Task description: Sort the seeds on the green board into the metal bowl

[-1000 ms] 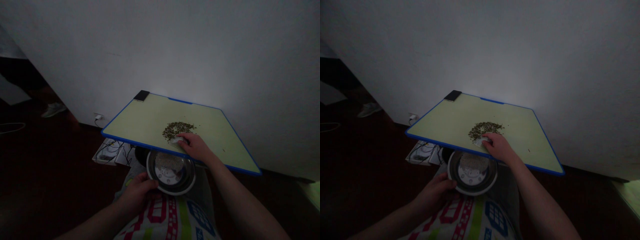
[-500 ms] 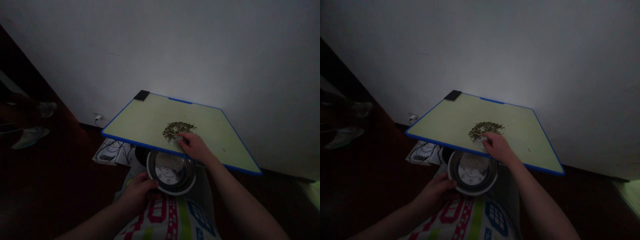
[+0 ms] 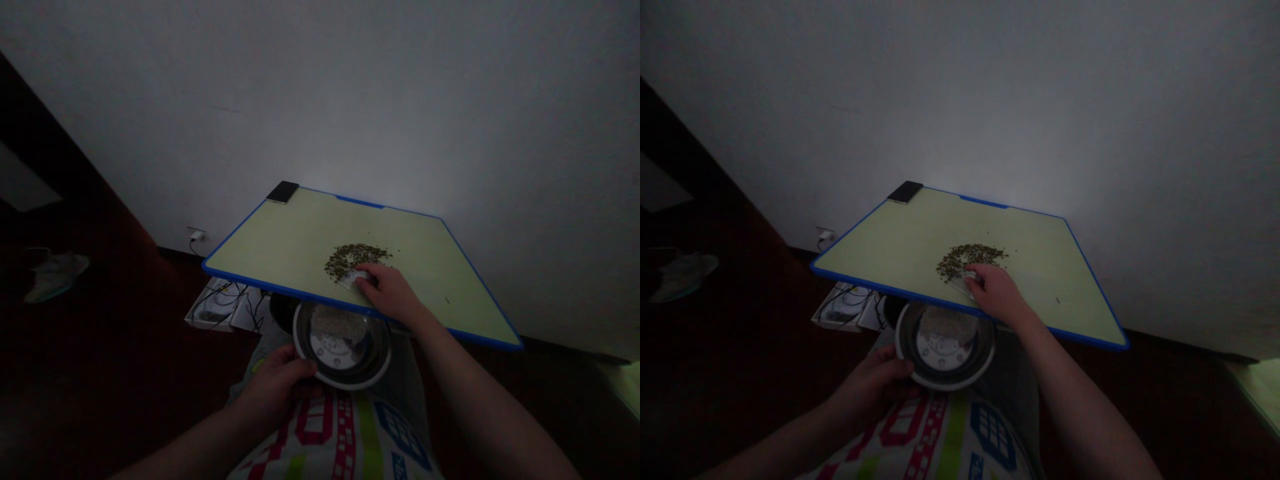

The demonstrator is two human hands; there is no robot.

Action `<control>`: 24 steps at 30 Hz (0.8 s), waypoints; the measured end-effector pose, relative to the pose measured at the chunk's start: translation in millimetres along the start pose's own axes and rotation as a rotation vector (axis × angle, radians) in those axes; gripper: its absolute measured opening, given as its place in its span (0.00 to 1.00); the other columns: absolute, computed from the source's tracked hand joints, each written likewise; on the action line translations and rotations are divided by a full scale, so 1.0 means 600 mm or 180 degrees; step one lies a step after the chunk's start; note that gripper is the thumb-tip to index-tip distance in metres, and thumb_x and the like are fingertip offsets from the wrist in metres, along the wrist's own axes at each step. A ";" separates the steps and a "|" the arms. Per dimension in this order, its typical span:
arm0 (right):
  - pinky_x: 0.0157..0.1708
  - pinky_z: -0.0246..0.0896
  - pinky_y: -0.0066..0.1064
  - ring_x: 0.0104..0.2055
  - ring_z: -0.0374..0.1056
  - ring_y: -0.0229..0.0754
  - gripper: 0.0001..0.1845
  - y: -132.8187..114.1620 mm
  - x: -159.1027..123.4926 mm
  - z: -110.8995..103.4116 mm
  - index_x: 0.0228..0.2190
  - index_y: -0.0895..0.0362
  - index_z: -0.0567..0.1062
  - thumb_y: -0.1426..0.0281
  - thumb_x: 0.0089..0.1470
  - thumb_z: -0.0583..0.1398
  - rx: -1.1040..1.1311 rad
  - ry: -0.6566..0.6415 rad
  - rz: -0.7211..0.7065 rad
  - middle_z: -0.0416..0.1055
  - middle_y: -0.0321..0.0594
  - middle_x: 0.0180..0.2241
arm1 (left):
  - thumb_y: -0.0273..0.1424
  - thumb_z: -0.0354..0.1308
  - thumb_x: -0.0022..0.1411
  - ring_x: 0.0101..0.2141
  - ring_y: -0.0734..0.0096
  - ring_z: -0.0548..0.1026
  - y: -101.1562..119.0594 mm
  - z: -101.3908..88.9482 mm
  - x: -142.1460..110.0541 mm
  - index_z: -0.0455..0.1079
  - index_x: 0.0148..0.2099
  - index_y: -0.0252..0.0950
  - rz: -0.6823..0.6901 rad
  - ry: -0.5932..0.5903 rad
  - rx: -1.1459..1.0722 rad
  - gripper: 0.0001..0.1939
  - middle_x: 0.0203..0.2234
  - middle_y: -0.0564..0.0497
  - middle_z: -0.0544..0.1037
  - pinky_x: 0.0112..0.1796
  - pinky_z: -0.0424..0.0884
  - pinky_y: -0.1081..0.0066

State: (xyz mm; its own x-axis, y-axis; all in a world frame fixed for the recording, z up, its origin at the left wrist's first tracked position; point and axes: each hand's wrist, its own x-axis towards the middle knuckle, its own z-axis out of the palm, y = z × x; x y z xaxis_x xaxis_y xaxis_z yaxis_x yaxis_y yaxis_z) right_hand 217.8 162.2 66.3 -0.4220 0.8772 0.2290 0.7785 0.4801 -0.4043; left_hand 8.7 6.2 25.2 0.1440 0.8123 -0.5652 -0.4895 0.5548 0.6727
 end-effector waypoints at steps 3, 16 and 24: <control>0.40 0.63 0.36 0.36 0.71 0.45 0.19 -0.001 0.002 0.000 0.48 0.58 0.76 0.66 0.57 0.57 -0.0015 -0.0039 0.0010 0.78 0.45 0.37 | 0.26 0.67 0.41 0.26 0.66 0.79 -0.001 -0.001 0.000 0.75 0.34 0.33 0.0026 -0.0026 -0.0028 0.14 0.29 0.45 0.84 0.27 0.74 0.72; 0.47 0.64 0.38 0.46 0.72 0.47 0.18 -0.008 0.013 0.002 0.48 0.57 0.76 0.67 0.58 0.57 0.0046 -0.0181 -0.0250 0.77 0.47 0.46 | 0.26 0.66 0.41 0.27 0.64 0.80 -0.001 -0.001 0.004 0.75 0.34 0.33 0.0072 -0.0032 -0.0022 0.13 0.30 0.45 0.84 0.26 0.75 0.71; 0.48 0.62 0.37 0.48 0.70 0.45 0.17 -0.014 0.036 0.008 0.48 0.57 0.75 0.69 0.59 0.55 0.0062 -0.0402 -0.0887 0.76 0.47 0.46 | 0.26 0.66 0.42 0.27 0.65 0.80 -0.002 -0.001 0.002 0.75 0.34 0.33 0.0087 -0.0093 0.0004 0.12 0.30 0.45 0.84 0.27 0.75 0.71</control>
State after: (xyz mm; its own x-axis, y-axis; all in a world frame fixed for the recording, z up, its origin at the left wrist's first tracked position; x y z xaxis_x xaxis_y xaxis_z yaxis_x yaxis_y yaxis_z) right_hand 199.7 177.2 70.3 -0.6735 0.7050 0.2219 0.6161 0.7014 -0.3585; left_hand 8.7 6.4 23.5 0.1558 0.8320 -0.5324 -0.4924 0.5327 0.6883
